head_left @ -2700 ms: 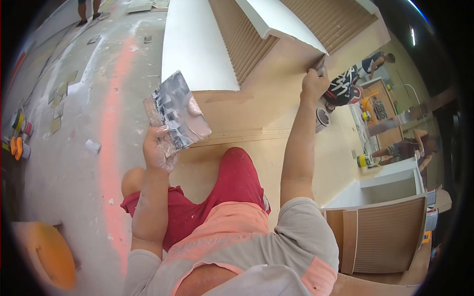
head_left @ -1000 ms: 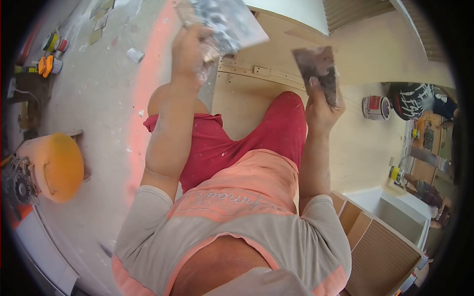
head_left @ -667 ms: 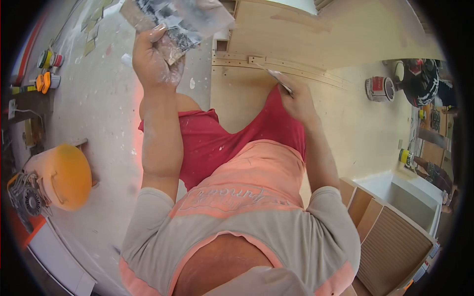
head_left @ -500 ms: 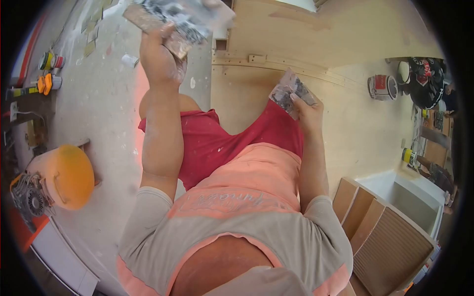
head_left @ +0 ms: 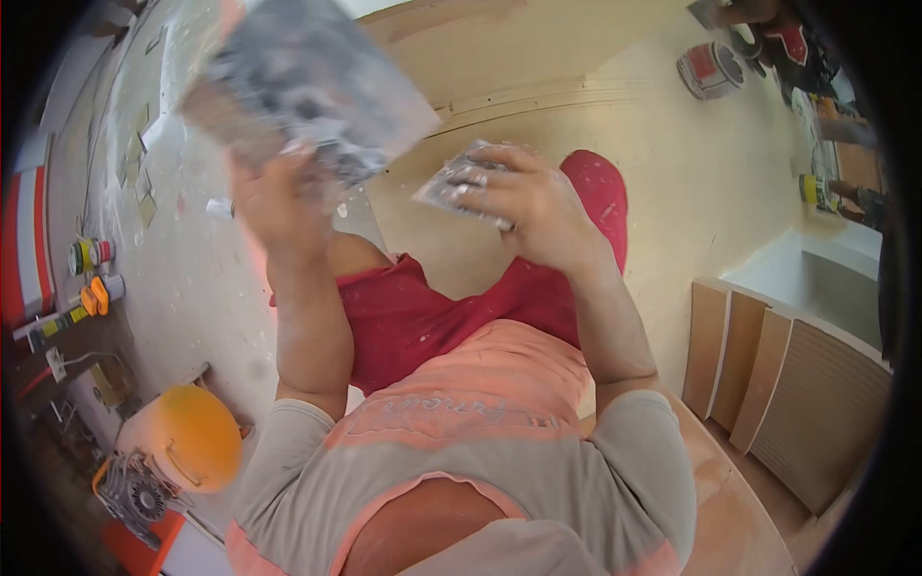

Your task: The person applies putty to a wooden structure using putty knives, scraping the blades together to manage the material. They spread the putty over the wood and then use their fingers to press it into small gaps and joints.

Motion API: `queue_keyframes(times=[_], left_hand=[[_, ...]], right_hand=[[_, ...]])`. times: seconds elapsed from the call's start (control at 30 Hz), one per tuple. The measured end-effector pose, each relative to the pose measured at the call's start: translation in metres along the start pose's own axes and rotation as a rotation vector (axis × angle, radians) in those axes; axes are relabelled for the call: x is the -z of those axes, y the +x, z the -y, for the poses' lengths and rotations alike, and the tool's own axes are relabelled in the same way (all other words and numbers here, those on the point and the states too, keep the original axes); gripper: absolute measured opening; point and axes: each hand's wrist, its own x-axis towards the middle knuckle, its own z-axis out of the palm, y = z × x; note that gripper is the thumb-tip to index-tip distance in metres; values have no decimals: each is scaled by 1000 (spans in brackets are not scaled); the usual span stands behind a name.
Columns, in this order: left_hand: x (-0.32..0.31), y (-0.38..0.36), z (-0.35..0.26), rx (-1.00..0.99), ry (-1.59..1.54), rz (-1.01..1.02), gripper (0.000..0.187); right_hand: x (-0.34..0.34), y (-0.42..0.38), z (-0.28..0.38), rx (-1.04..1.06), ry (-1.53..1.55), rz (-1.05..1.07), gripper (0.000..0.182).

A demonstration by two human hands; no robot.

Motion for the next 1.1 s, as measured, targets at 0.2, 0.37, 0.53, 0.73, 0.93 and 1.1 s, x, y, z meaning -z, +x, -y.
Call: queue_keyframes(times=[0.2,0.37,0.53,0.73,0.93,1.1], left_hand=[[-16,-3,-44,63,-627,-306,39],[-15,-2,-40,211,-705,-73,46],[-2,7,-25,302,-603,-60,46],[18,-5,-32,181,-494,-129,38],[21,-25,-40,160,-364,-191,38],[31,-31,-40,247,-511,179,49]], right_hand=[[-124,-11,-131,-940,1664,-1096,34],[-213,1,-176,-1097,1933,-1109,34],[-240,16,-190,-1099,2066,-1179,32],[-224,60,-195,-1372,1959,-1148,29],[-232,65,-196,-1383,1954,-1226,30],[-243,34,-191,-1168,2225,-1142,25]])
